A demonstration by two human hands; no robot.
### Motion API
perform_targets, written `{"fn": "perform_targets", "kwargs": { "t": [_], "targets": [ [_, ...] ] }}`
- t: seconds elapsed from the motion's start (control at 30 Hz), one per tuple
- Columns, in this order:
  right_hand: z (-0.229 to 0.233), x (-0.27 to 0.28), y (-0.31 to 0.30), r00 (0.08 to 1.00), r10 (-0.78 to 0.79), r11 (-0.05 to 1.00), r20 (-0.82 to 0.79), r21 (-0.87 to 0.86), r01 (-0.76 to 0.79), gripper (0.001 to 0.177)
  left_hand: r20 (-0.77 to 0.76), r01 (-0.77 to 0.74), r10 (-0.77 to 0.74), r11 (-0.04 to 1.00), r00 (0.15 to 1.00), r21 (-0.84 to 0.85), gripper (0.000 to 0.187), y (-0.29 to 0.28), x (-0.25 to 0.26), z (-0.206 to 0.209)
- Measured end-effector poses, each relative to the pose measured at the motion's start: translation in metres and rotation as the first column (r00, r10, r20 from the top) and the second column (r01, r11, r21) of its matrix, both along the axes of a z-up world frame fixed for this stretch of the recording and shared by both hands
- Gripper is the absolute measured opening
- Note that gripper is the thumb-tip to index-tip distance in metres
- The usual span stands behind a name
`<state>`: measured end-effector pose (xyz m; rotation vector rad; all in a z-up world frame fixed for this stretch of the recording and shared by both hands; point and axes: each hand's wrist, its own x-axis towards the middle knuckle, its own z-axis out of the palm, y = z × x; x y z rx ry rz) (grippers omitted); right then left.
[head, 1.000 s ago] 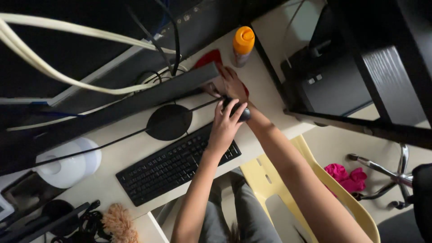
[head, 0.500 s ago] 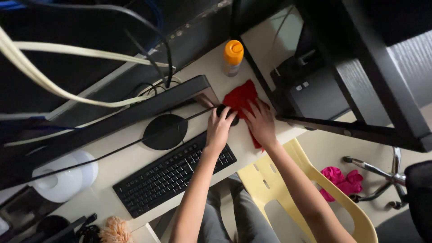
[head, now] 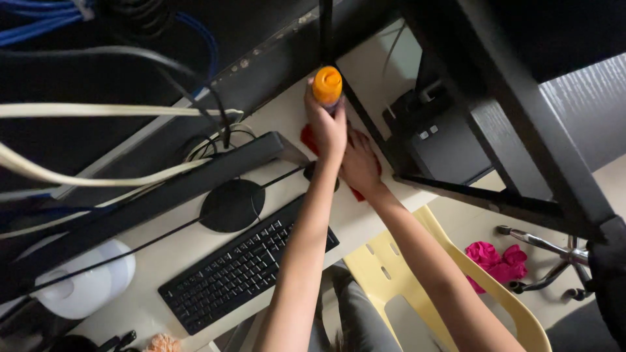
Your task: The person cleans a cluttered desk using a red cloth and a spray bottle. They wipe the surface, move a computer monitor, organize cables, and clean a keyboard and a small fan. The person also folds a white cable and places it on the desk.
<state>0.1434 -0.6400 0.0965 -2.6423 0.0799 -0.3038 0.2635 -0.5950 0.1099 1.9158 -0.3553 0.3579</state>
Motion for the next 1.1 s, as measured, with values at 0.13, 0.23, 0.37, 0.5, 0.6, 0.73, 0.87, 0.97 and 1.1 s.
{"fn": "perform_targets", "kwargs": {
  "t": [0.13, 0.23, 0.37, 0.5, 0.6, 0.73, 0.87, 0.97, 1.1],
  "targets": [
    [-0.018, 0.055, -0.006, 0.999, -0.029, 0.995, 0.041, 0.092, 0.025, 0.065, -0.022, 0.014, -0.016, 0.996, 1.0, -0.091, 0.063, 0.002, -0.001, 0.028],
    [-0.067, 0.096, -0.01, 0.99, -0.12, 0.764, 0.071, 0.644, 0.046, 0.057, 0.029, 0.058, -0.055, 0.992, 0.998, -0.113, 0.064, 0.014, -0.014, 0.056],
    [-0.156, 0.138, -0.019, 0.98, -0.201, 0.433, 0.016, 0.898, 0.074, 0.044, 0.063, 0.039, -0.035, 0.996, 0.997, -0.078, 0.065, 0.013, -0.014, 0.052],
    [-0.075, 0.097, -0.013, 0.957, -0.264, 0.745, -0.124, 0.603, 0.284, 0.042, 0.035, -0.003, 0.006, 0.997, 0.999, -0.08, 0.068, 0.012, -0.019, 0.057],
    [0.046, 0.036, 0.001, 0.965, -0.263, 0.913, 0.022, 0.329, 0.241, 0.054, -0.001, -0.025, 0.025, 0.996, 1.0, -0.091, 0.073, 0.004, -0.02, 0.037],
    [-0.02, -0.059, 0.01, 0.962, -0.27, 0.938, 0.033, -0.215, 0.271, 0.043, 0.11, 0.027, -0.018, 0.997, 0.994, -0.077, 0.073, -0.002, -0.022, 0.018],
    [-0.027, -0.127, 0.017, 0.961, -0.271, 0.921, -0.049, -0.302, 0.244, 0.04, 0.073, 0.019, -0.015, 0.998, 0.997, -0.054, 0.074, 0.001, -0.029, 0.001],
    [0.03, -0.109, 0.013, 0.913, -0.32, 0.947, -0.254, -0.119, 0.298, 0.038, 0.1, 0.024, -0.02, 0.999, 0.995, -0.035, 0.075, 0.007, -0.024, 0.003],
    [0.097, -0.053, 0.007, 0.939, -0.252, 0.968, 0.233, 0.059, 0.245, 0.057, 0.102, 0.018, -0.015, 0.999, 0.995, -0.03, 0.078, 0.014, -0.019, -0.014]
  ]
}}
